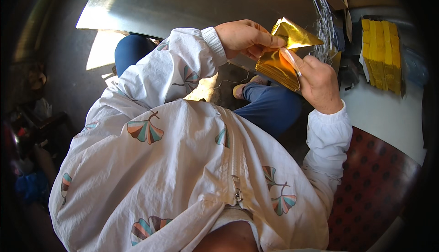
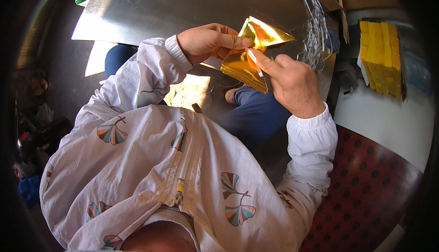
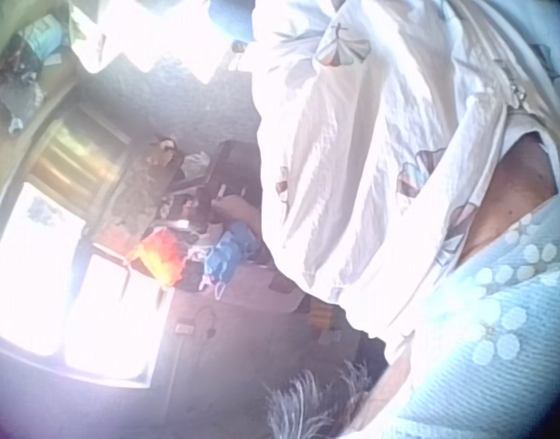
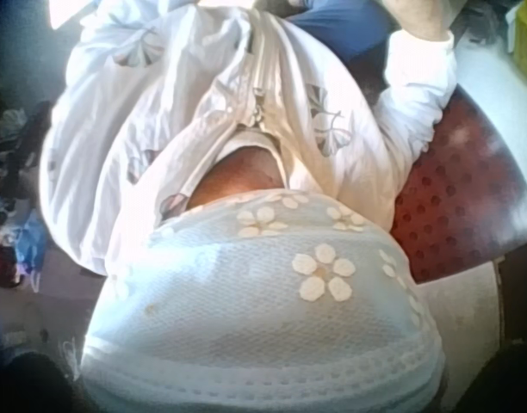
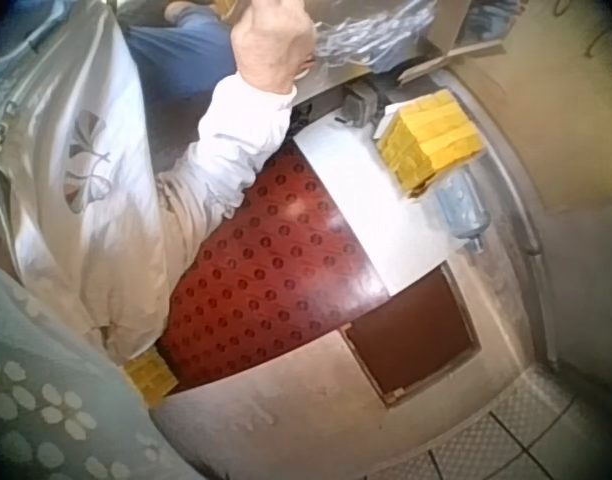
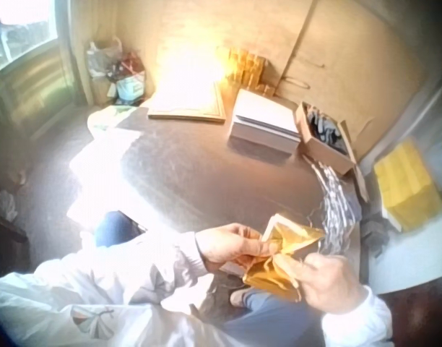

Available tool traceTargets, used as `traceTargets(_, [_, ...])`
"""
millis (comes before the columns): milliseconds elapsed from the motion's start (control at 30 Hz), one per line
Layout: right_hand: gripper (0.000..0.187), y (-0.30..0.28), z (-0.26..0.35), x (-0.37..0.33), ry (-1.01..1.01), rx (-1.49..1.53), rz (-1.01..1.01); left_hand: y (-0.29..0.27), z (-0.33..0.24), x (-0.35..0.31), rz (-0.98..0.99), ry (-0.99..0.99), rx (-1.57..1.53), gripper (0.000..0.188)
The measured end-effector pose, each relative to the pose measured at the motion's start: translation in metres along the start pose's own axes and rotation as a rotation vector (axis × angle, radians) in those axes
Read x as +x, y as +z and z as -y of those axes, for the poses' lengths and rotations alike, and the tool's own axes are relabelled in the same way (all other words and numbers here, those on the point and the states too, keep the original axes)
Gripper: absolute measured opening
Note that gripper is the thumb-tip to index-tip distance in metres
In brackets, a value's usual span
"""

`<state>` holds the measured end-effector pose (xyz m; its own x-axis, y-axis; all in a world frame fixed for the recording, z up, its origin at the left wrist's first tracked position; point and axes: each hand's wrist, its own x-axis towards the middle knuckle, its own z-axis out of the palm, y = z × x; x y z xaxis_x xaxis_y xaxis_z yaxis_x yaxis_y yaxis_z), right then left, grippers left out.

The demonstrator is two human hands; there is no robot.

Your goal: The person gathers a stack of gold-colored folded paper items on a metal table, aligns them, and ties them together with a white string. The person then places the tied bundle into a cardboard box.

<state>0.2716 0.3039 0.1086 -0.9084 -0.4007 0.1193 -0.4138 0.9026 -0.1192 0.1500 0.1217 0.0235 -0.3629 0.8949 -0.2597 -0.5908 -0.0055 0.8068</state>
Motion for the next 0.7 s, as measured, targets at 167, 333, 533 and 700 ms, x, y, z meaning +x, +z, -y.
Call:
traceTargets(167, [0.052,-0.0047,0.004,-0.0001,-0.023,-0.084,0.067,-0.0019,0.0039,0.0045,0.016,-0.006,0.009,0.031])
traceTargets(333, [0.048,-0.0084,0.004,-0.0003,-0.093,-0.176,0.066,-0.0033,0.0044,0.0043,0.036,-0.011,0.122,0.033])
traceTargets(533, [0.052,-0.0064,0.0028,0.0004,-0.075,-0.19,0.049,-0.0022,0.0023,-0.0003,0.091,0.024,0.176,0.035])
traceTargets(700, [0.051,-0.0022,0.005,-0.004,0.072,0.143,0.07,-0.0034,-0.0003,-0.0016,0.147,0.057,0.159,0.035])
